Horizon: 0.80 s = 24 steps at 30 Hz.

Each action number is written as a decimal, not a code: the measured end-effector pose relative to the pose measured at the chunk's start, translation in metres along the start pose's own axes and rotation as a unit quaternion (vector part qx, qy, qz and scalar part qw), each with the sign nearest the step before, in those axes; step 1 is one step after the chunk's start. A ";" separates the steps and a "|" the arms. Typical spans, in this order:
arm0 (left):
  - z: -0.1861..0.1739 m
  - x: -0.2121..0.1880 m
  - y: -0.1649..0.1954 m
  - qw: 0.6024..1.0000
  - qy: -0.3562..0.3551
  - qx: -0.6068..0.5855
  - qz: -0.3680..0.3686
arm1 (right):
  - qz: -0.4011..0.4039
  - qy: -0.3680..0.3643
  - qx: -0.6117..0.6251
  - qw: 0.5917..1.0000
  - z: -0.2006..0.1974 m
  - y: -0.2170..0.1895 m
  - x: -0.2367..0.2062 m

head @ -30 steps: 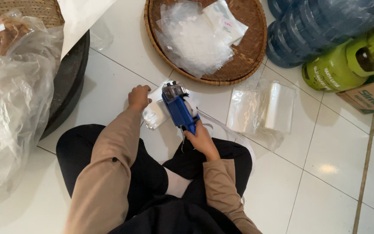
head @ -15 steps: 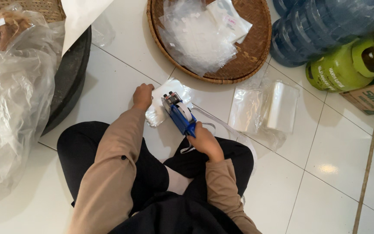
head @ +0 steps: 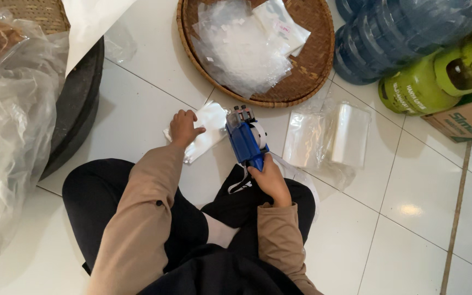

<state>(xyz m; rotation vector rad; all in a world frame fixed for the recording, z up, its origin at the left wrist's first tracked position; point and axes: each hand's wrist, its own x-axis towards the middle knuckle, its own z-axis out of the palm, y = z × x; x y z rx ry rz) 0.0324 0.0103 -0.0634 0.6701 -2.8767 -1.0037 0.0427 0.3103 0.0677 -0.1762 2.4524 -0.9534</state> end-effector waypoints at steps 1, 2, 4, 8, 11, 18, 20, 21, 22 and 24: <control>0.001 0.000 0.000 1.000 0.000 -0.001 -0.010 | 0.013 -0.007 0.002 1.000 0.000 0.001 0.000; 0.002 0.000 0.000 1.000 0.002 -0.001 -0.018 | 0.023 -0.013 0.004 1.000 0.001 0.001 0.001; 0.005 0.002 -0.001 1.000 0.001 0.008 -0.030 | -0.018 0.002 -0.013 1.000 0.002 0.001 0.002; 0.011 0.006 -0.004 0.999 0.003 0.018 -0.040 | -0.046 0.008 -0.033 0.998 0.004 0.003 0.003; 0.010 0.009 -0.005 0.997 0.043 -0.015 -0.069 | -0.046 0.008 -0.024 0.999 0.005 0.004 0.003; -0.013 0.016 -0.014 0.994 0.020 0.000 -0.109 | -0.025 0.012 -0.024 0.999 0.001 0.000 0.002; -0.017 0.019 -0.017 0.995 0.026 -0.015 -0.097 | -0.017 0.010 -0.017 1.000 -0.001 -0.002 0.000; -0.018 0.020 -0.018 0.995 0.030 -0.023 -0.091 | -0.013 0.008 -0.006 1.000 -0.002 -0.003 -0.001; -0.019 0.022 -0.020 0.998 0.047 0.011 -0.048 | -0.008 0.005 0.007 1.000 -0.004 -0.005 -0.001; -0.021 0.023 -0.021 0.993 0.079 0.081 0.040 | -0.002 0.003 0.026 1.000 -0.005 -0.006 -0.003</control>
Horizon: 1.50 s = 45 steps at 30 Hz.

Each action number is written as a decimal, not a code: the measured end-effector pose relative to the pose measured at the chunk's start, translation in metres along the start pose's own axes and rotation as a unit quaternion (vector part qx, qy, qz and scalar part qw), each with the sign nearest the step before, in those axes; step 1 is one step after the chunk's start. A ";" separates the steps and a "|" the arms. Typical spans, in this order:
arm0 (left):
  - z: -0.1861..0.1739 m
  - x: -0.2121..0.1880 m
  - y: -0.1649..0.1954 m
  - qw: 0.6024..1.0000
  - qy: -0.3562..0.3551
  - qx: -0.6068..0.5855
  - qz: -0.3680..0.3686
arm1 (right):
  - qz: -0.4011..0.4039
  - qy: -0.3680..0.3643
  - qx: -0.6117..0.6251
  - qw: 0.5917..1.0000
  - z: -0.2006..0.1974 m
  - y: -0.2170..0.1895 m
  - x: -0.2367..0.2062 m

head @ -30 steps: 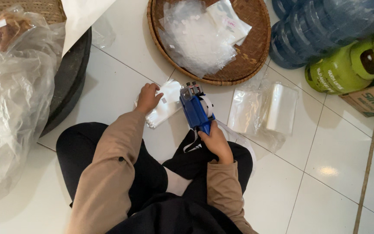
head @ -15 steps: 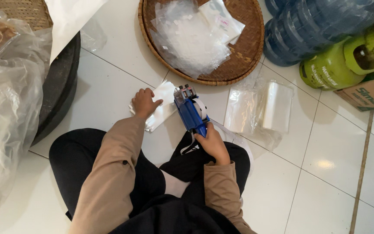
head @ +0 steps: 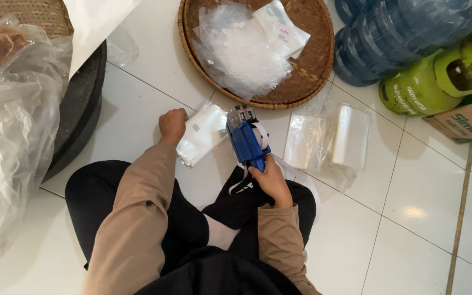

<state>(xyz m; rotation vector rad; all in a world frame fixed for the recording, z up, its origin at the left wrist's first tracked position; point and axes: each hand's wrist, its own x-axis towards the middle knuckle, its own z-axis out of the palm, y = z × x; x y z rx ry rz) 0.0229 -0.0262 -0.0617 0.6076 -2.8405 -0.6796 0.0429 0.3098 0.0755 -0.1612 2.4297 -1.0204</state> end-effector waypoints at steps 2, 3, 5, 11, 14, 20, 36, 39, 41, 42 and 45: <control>-0.002 0.000 0.000 0.997 0.044 0.030 0.057 | 0.001 0.002 0.014 1.000 -0.001 0.000 0.000; -0.004 0.000 0.000 0.993 0.065 0.045 0.086 | -0.005 0.007 0.023 1.000 -0.002 0.001 0.000; -0.009 0.001 0.004 0.984 0.116 0.048 0.126 | -0.016 0.015 0.041 0.999 -0.003 0.005 0.001; -0.033 0.006 0.011 0.965 0.190 0.012 0.181 | -0.012 0.031 0.096 0.995 -0.011 0.021 0.004; -0.036 0.009 0.015 0.970 0.189 -0.044 0.146 | -0.030 0.040 0.150 0.987 -0.015 0.029 0.006; -0.028 0.025 0.035 0.945 0.145 -0.273 -0.110 | -0.047 0.074 0.210 0.974 -0.020 0.041 0.011; -0.006 0.014 0.080 0.986 -0.152 0.000 -0.063 | -0.003 0.058 0.323 0.945 -0.015 0.045 0.022; -0.004 -0.011 0.057 0.987 -0.139 0.065 -0.046 | -0.043 0.049 0.306 0.950 -0.003 0.043 0.023; 0.000 -0.011 0.045 0.989 -0.125 0.055 -0.055 | -0.051 0.036 0.292 0.954 0.008 0.039 0.023; 0.001 -0.008 0.040 0.983 -0.158 0.057 -0.078 | -0.051 0.026 0.286 0.957 0.014 0.037 0.021; 0.001 0.007 0.028 0.972 -0.198 0.020 -0.122 | -0.063 0.005 0.248 0.967 0.023 0.024 0.021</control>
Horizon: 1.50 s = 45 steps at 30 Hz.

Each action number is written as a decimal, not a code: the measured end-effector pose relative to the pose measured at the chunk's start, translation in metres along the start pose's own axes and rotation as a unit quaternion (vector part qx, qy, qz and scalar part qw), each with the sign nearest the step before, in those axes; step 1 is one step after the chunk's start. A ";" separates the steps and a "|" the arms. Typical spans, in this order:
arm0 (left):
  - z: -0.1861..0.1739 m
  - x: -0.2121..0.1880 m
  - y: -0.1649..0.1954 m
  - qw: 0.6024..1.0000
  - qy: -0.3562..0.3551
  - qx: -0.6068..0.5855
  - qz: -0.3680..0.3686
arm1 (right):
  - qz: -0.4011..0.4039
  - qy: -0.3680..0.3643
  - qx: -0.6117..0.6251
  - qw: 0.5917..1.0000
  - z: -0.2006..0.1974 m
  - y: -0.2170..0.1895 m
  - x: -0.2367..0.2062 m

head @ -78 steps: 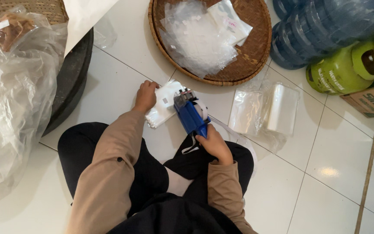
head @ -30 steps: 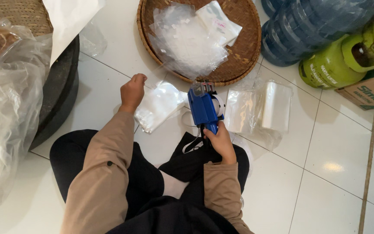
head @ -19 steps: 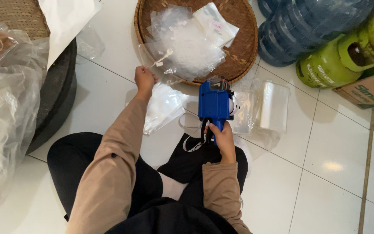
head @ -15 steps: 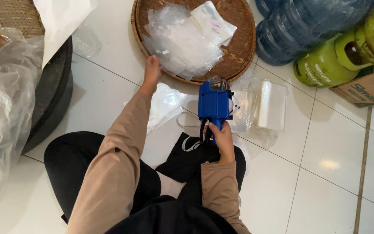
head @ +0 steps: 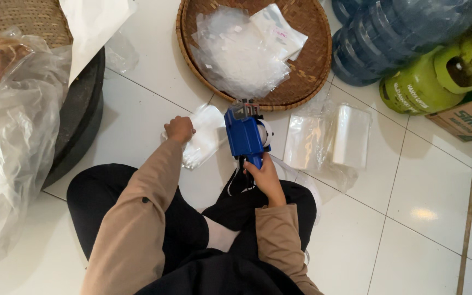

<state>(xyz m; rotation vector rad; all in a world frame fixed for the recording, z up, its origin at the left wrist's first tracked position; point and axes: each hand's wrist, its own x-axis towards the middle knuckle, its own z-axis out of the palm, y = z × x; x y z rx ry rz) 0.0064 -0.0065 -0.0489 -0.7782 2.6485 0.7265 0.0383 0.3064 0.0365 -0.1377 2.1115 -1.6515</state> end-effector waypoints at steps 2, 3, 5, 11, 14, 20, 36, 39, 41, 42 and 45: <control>-0.006 0.002 -0.009 0.996 0.023 -0.081 0.020 | -0.001 -0.013 -0.048 0.999 0.007 -0.004 -0.002; -0.008 0.003 -0.013 0.995 0.027 -0.097 0.016 | 0.000 -0.011 -0.078 0.997 0.010 -0.005 -0.003; -0.012 0.002 -0.023 0.991 0.035 -0.127 0.007 | 0.002 -0.008 -0.137 0.990 0.016 -0.005 -0.004; -0.016 0.001 -0.037 0.986 0.052 -0.157 -0.022 | -0.089 -0.017 -0.257 0.962 0.034 0.015 0.003; -0.015 0.002 -0.038 0.986 0.076 -0.150 0.003 | -0.084 -0.055 -0.274 0.956 0.040 0.021 0.006; -0.016 0.003 -0.039 0.987 0.060 -0.151 -0.012 | -0.020 -0.090 -0.341 0.935 0.067 0.008 0.010; -0.030 0.014 -0.042 0.978 0.003 -0.208 0.009 | 0.067 -0.079 -0.143 0.984 0.002 -0.020 -0.016; -0.053 0.017 -0.037 0.945 -0.045 -0.320 0.053 | 0.006 -0.015 0.010 1.000 -0.010 -0.020 -0.012; -0.063 0.020 -0.026 0.929 -0.040 -0.355 0.091 | -0.017 0.043 0.081 0.996 -0.018 -0.020 -0.006; -0.065 0.023 -0.014 0.925 -0.017 -0.368 0.090 | -0.014 0.069 0.106 0.992 -0.021 -0.020 -0.003; -0.057 0.028 0.016 0.908 0.039 -0.412 0.065 | -0.008 0.121 0.165 0.979 -0.029 -0.015 0.001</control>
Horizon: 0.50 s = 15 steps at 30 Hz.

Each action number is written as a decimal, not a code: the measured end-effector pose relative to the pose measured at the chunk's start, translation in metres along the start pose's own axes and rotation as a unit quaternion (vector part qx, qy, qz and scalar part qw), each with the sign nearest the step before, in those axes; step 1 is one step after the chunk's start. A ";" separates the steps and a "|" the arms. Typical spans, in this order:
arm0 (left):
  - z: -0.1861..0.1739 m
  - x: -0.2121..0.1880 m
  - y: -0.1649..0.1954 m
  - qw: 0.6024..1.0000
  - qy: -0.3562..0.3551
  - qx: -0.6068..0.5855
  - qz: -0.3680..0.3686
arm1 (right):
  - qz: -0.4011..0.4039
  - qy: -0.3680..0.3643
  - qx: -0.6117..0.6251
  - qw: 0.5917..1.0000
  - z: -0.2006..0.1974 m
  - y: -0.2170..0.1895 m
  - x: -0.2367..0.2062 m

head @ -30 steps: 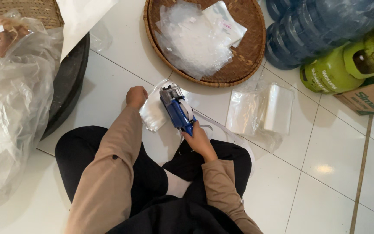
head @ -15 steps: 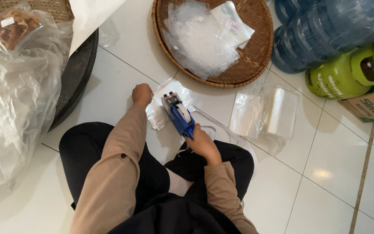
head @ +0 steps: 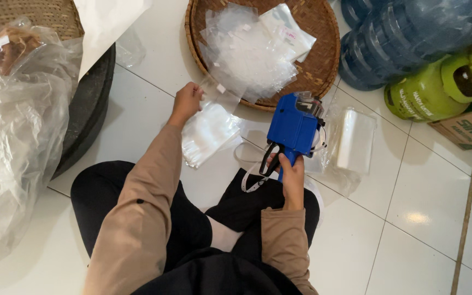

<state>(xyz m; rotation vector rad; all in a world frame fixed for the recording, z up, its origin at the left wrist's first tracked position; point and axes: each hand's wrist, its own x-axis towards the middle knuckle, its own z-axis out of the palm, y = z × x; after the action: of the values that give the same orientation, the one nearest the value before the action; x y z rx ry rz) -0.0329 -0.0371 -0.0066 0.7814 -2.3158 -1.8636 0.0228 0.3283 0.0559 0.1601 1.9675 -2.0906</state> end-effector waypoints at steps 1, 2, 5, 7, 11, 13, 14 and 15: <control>0.013 0.003 0.003 1.000 0.018 -0.020 -0.012 | -0.001 0.005 0.010 1.000 -0.004 0.001 0.000; 0.023 0.009 0.006 0.998 0.034 -0.040 -0.021 | -0.004 0.013 0.020 1.000 -0.007 0.002 0.002; 0.050 0.025 0.013 0.989 0.108 0.010 0.100 | 0.022 0.020 0.038 0.999 -0.010 0.007 0.004; 0.056 0.027 0.015 0.992 0.069 -0.084 0.068 | 0.041 0.011 0.038 0.998 -0.009 0.011 0.004; 0.044 0.008 -0.001 0.983 0.098 0.092 0.128 | 0.050 -0.037 -0.006 0.998 -0.002 0.016 0.003; 0.026 -0.014 -0.017 0.969 0.050 0.242 -0.013 | 0.043 -0.069 -0.067 0.994 0.000 0.019 0.001; 0.016 -0.024 -0.025 0.955 0.043 0.291 -0.037 | 0.039 -0.084 -0.096 0.991 0.002 0.021 0.000; 0.005 -0.030 -0.033 0.938 0.035 0.340 -0.062 | 0.030 -0.091 -0.121 0.988 0.007 0.024 0.000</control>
<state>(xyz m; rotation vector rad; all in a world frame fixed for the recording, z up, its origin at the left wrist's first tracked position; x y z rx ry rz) 0.0028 -0.0240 -0.0305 1.0422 -2.9355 -1.0031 0.0301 0.3201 0.0332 -0.0191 2.0561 -1.7435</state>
